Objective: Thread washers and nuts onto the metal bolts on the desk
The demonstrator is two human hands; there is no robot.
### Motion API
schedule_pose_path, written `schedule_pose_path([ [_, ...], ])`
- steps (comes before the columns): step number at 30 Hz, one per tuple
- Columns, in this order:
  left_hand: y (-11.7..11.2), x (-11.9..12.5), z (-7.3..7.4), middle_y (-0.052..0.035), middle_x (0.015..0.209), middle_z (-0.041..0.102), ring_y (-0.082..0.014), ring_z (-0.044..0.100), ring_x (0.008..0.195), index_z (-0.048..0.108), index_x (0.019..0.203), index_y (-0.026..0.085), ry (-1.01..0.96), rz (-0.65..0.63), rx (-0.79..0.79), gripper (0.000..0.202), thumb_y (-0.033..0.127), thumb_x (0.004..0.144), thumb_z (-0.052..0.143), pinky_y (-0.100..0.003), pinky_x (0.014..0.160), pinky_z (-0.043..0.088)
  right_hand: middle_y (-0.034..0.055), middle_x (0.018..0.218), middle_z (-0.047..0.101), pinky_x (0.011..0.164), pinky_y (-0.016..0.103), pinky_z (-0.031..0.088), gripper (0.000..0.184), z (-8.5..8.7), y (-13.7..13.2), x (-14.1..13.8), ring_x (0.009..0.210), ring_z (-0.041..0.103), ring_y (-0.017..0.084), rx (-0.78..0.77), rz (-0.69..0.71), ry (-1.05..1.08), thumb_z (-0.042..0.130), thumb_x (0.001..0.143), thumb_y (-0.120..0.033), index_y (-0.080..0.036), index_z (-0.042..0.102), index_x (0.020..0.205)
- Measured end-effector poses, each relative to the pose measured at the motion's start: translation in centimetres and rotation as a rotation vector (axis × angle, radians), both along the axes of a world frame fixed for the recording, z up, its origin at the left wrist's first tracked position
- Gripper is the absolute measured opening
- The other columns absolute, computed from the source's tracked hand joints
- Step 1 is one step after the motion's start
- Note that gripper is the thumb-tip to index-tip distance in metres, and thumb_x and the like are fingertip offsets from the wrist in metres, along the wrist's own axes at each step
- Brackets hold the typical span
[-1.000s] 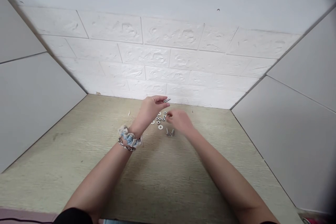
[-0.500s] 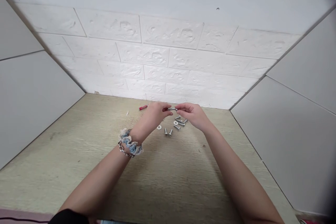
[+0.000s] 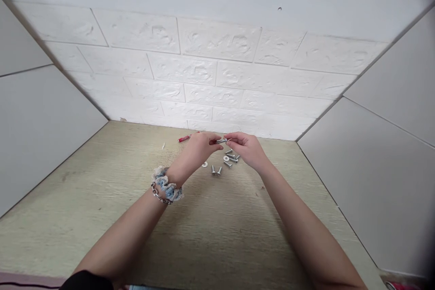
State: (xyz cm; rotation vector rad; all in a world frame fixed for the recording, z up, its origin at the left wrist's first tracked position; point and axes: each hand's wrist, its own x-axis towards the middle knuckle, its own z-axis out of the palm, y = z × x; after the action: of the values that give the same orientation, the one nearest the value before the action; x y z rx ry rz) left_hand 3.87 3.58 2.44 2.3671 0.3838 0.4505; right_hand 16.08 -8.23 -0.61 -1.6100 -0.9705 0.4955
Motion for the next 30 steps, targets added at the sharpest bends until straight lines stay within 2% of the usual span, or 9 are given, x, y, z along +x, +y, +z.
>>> schedule_pose_path([
  [3,0.26,0.07,-0.17,0.0004,0.070,0.065,-0.0130,0.055,0.064,0.069,0.087,0.019,0.020,-0.008,-0.047,0.018,0.024,0.073,0.059,-0.025,0.060,0.038,0.0020,0.077,0.066,0.061,0.026,0.044,0.024,0.06,-0.10,-0.03,0.068,0.058,0.014,-0.008,-0.006,-0.036,0.058,0.072,-0.027,-0.019,0.067,0.092],
  [9,0.42,0.01,-0.46,-0.0003,0.073,0.066,-0.0133,0.057,0.066,0.068,0.089,0.019,0.002,-0.003,-0.073,0.020,0.028,0.074,0.058,-0.024,0.060,0.040,0.0030,0.090,0.067,0.072,0.028,0.045,0.022,0.28,-0.22,-0.23,0.081,0.059,0.016,0.009,-0.004,-0.109,0.057,0.074,-0.029,-0.021,0.068,0.091],
  [15,-0.16,-0.09,0.08,-0.0021,0.077,0.067,-0.0133,0.058,0.068,0.067,0.085,0.017,0.005,0.017,-0.006,0.017,0.025,0.074,0.057,-0.024,0.062,0.042,0.0007,0.070,0.063,0.060,0.024,0.039,0.024,0.52,-0.20,-0.63,0.066,0.053,0.013,-0.058,-0.065,-0.280,0.054,0.078,-0.038,-0.018,0.067,0.079],
  [17,-0.29,-0.08,0.14,-0.0019,0.077,0.067,-0.0133,0.058,0.068,0.067,0.084,0.017,0.008,0.016,-0.002,0.015,0.024,0.074,0.057,-0.025,0.063,0.042,-0.0005,0.058,0.054,0.054,0.023,0.033,0.034,0.51,-0.27,-0.75,0.057,0.047,0.012,-0.091,-0.092,-0.364,0.049,0.081,-0.044,-0.017,0.061,0.066],
  [19,-0.35,-0.07,0.12,-0.0009,0.074,0.067,-0.0131,0.058,0.067,0.067,0.083,0.018,0.006,0.007,-0.005,0.014,0.023,0.074,0.057,-0.025,0.063,0.042,-0.0018,0.049,0.042,0.049,0.024,0.027,0.045,0.47,-0.38,-0.81,0.051,0.039,0.010,-0.119,-0.104,-0.436,0.042,0.084,-0.048,-0.016,0.048,0.053],
  [22,-0.28,-0.04,-0.02,-0.0002,0.073,0.067,-0.0128,0.059,0.067,0.067,0.083,0.018,-0.001,-0.003,-0.028,0.014,0.023,0.074,0.057,-0.025,0.063,0.042,-0.0027,0.047,0.031,0.047,0.024,0.023,0.050,0.51,-0.61,-0.81,0.048,0.031,0.009,-0.136,-0.108,-0.454,0.034,0.087,-0.050,-0.017,0.034,0.049],
  [24,-0.14,0.01,-0.18,-0.0009,0.075,0.067,-0.0129,0.059,0.067,0.066,0.084,0.018,-0.001,0.003,-0.039,0.015,0.025,0.074,0.057,-0.025,0.063,0.043,-0.0029,0.051,0.034,0.047,0.023,0.026,0.044,0.66,-0.76,-0.77,0.049,0.034,0.009,-0.114,-0.109,-0.431,0.035,0.087,-0.048,-0.017,0.039,0.055],
  [27,0.18,0.12,-0.46,-0.0015,0.078,0.068,-0.0130,0.059,0.069,0.066,0.086,0.018,-0.005,0.017,-0.043,0.017,0.027,0.074,0.057,-0.025,0.065,0.043,-0.0012,0.070,0.051,0.053,0.022,0.036,0.018,0.95,-0.91,-0.70,0.057,0.046,0.010,-0.040,-0.065,-0.426,0.047,0.082,-0.037,-0.020,0.053,0.087],
  [30,0.50,0.22,-0.70,-0.0019,0.081,0.067,-0.0134,0.059,0.071,0.065,0.088,0.018,-0.003,0.029,-0.063,0.019,0.028,0.075,0.056,-0.025,0.065,0.043,0.0016,0.091,0.056,0.060,0.024,0.043,0.028,0.98,-0.94,-0.59,0.064,0.052,0.010,-0.023,0.018,-0.497,0.049,0.079,-0.024,-0.025,0.051,0.107],
])
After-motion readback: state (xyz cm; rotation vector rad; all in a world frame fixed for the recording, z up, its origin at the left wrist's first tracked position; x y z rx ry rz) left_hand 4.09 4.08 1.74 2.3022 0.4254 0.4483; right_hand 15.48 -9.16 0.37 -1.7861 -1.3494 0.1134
